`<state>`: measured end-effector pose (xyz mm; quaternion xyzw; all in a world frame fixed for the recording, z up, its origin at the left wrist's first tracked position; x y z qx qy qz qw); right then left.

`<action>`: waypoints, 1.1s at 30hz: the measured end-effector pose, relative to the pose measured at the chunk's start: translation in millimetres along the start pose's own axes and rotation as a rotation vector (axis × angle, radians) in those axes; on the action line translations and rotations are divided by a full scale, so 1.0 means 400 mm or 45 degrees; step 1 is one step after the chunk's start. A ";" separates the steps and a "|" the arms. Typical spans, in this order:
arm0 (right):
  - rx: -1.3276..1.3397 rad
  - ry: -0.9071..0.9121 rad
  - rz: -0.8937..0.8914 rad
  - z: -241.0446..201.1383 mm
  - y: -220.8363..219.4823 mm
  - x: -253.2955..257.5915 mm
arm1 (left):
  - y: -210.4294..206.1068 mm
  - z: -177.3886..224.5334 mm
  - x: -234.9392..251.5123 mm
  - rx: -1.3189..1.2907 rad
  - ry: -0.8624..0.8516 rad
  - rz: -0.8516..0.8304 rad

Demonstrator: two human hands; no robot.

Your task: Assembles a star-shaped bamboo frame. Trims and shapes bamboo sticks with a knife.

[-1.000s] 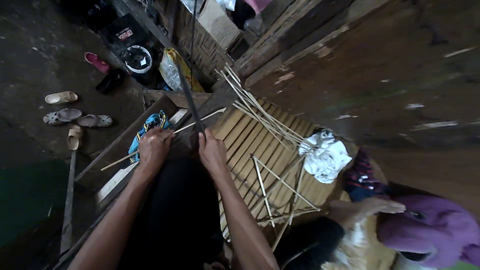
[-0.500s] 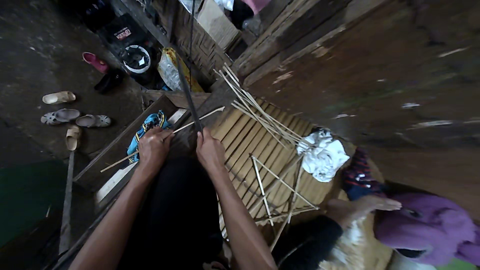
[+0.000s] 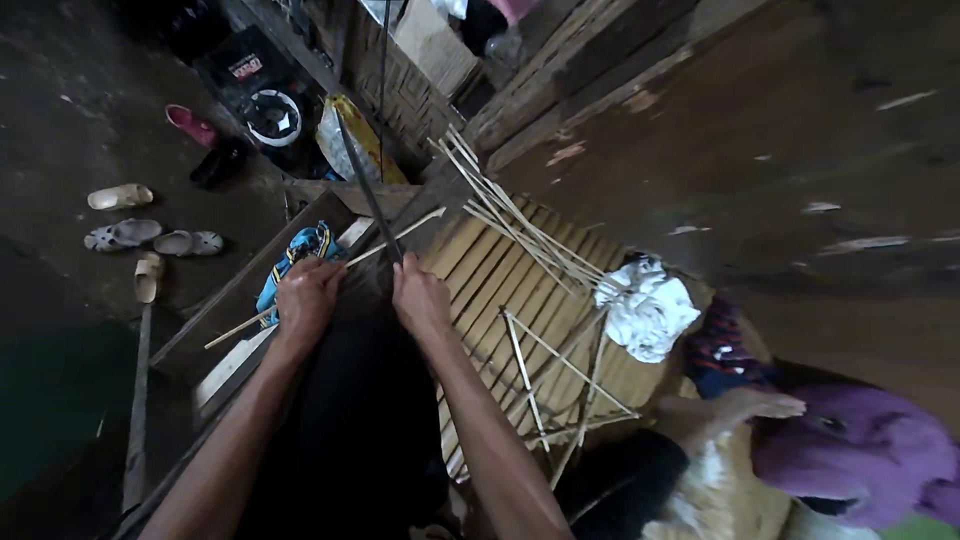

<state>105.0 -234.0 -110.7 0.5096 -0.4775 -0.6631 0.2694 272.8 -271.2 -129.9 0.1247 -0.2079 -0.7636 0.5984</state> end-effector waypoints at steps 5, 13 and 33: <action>0.010 0.050 0.229 -0.005 0.038 -0.017 | 0.028 0.040 0.004 0.022 -0.073 0.063; 0.061 -0.012 -0.012 0.006 -0.016 0.012 | -0.002 0.005 0.005 0.075 0.155 -0.117; 0.208 -0.077 0.053 0.042 -0.016 -0.020 | -0.005 0.045 0.003 0.153 -0.195 -0.063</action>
Point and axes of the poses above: each hand's wrist, its own x-axis towards the middle knuckle, its own y-axis out of the back of the hand, z = x × y, the point moved 10 cm from there along x, towards the middle knuckle, and after that the axes turned 12 degrees about -x, right-handed, at the moved point
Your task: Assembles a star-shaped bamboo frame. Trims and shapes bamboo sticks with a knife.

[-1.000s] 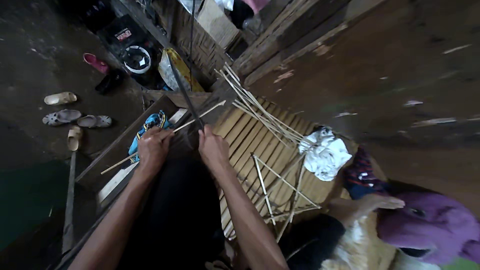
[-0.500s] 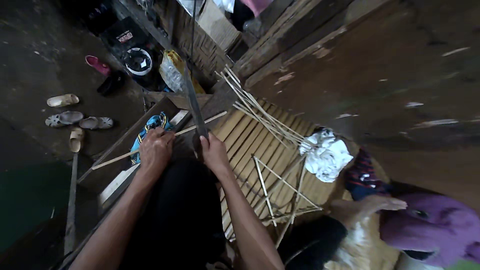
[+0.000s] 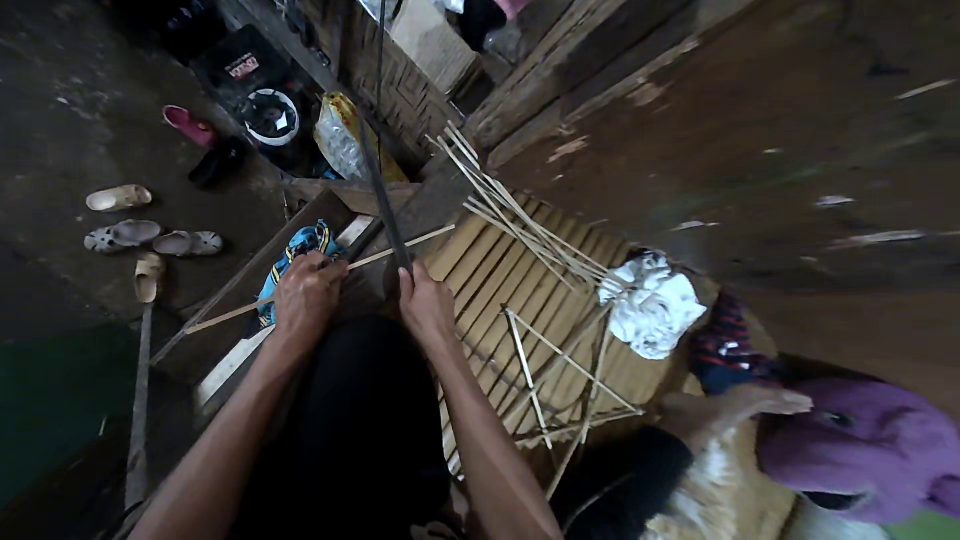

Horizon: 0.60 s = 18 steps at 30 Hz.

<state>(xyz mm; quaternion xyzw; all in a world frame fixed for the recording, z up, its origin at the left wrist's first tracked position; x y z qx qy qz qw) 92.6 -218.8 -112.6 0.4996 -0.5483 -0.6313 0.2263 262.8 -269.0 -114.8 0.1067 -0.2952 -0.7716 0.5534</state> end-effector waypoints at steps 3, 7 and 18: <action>-0.006 0.009 0.001 -0.001 -0.004 0.000 | -0.002 -0.004 -0.001 0.000 0.013 -0.013; -0.037 0.042 0.016 -0.008 0.001 -0.003 | 0.000 0.002 0.001 0.000 -0.004 0.006; -0.039 0.034 0.052 -0.005 -0.002 -0.005 | -0.002 -0.007 -0.002 -0.025 0.024 0.019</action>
Point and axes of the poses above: each hand's wrist, its own x-axis towards the middle knuckle, its own y-axis out of the back of the hand, z = x × y, the point moved 10 cm from there along x, towards the middle knuckle, and after that the axes turned 12 degrees about -x, right-handed, at the moved point
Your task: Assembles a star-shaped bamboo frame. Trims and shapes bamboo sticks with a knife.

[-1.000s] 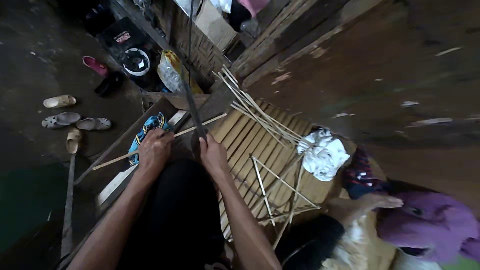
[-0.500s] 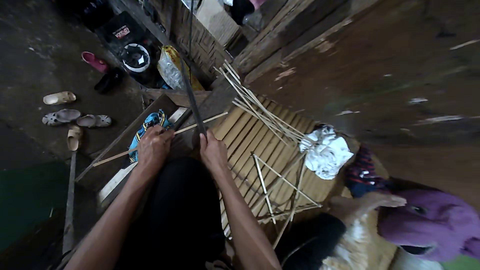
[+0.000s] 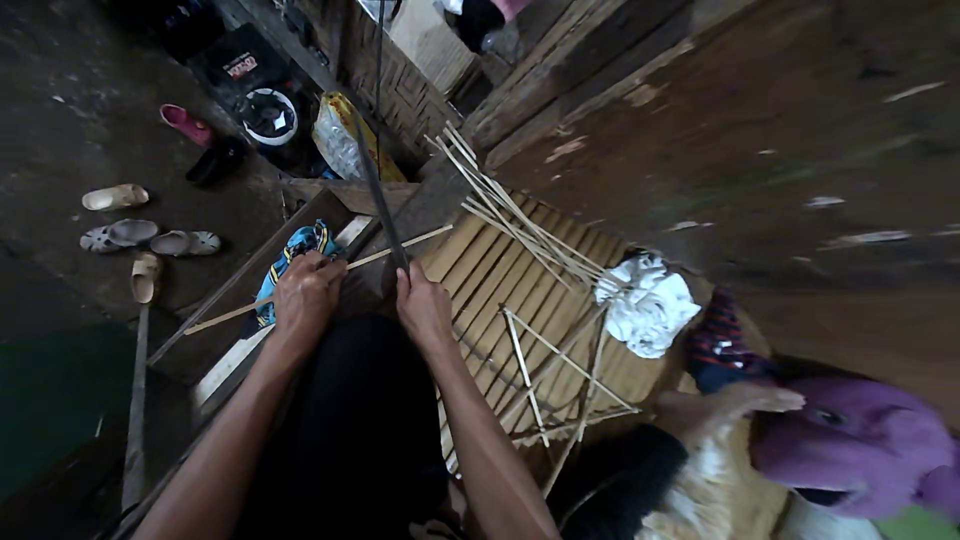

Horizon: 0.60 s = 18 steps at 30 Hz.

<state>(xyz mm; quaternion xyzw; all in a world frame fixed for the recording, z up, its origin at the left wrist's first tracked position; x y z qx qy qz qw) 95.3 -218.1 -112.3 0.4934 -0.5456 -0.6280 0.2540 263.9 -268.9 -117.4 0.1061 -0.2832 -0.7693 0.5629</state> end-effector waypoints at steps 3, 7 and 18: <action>0.004 -0.004 -0.018 0.000 -0.003 0.001 | 0.000 0.001 -0.002 -0.004 -0.005 0.013; -0.011 -0.003 -0.021 -0.001 -0.003 0.001 | 0.001 0.000 -0.006 -0.031 -0.003 0.037; -0.089 0.059 -0.070 -0.033 -0.006 0.024 | 0.029 -0.033 -0.008 -0.095 0.072 0.025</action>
Point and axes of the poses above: each hand's wrist, its own x-axis towards the middle knuckle, its own y-axis out of the back of the hand, z = x × y, the point moved 10 cm from there along x, towards the middle knuckle, and after that the axes turned 12 degrees about -x, right-handed, at the moved point
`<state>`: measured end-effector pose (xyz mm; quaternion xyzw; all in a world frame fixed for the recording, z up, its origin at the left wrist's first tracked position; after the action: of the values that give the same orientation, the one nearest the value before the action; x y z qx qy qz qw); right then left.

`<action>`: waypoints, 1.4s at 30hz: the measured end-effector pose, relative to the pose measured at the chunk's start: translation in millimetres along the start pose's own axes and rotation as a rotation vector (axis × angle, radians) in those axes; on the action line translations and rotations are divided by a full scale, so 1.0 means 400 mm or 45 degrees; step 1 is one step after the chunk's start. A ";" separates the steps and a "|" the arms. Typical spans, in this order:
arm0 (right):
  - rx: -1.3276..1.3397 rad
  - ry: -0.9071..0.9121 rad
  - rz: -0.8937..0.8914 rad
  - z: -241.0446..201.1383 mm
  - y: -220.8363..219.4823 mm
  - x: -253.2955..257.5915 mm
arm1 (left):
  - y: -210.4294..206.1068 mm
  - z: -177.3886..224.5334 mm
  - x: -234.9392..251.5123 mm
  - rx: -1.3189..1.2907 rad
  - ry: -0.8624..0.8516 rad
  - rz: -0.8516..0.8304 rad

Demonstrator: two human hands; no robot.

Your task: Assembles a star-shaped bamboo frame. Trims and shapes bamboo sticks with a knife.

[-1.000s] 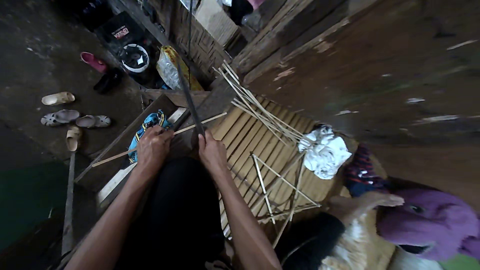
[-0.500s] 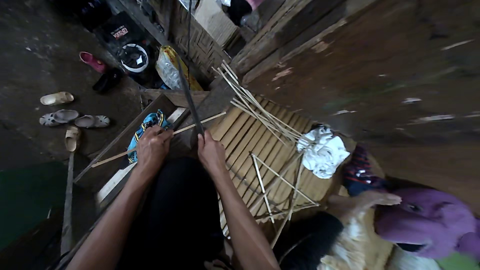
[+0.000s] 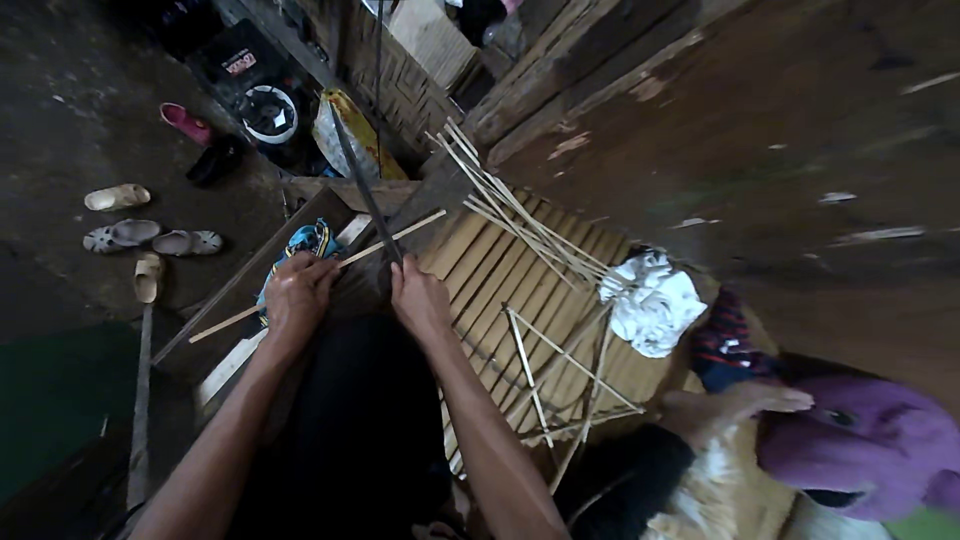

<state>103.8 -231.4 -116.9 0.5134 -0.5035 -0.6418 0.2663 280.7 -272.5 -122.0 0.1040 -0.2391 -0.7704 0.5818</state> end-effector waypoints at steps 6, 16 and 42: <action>-0.028 -0.027 -0.031 -0.003 0.015 -0.005 | 0.005 0.012 0.002 0.014 -0.023 0.004; 0.007 -0.048 -0.070 0.003 0.013 -0.009 | -0.016 -0.008 -0.007 -0.015 0.137 -0.032; 0.045 -0.017 0.024 0.002 0.014 -0.009 | -0.015 -0.004 -0.002 0.028 0.203 -0.095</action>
<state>103.2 -230.1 -110.6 0.5091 -0.5214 -0.6336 0.2598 276.6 -270.9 -126.3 0.1800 -0.1966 -0.7781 0.5688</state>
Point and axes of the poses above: each hand's wrist, its own x-axis towards the middle knuckle, its own y-axis out of the back of the hand, z = x × y, the point moved 10 cm from there along x, towards the middle knuckle, and after that the axes turned 12 degrees about -x, right-handed, at the moved point
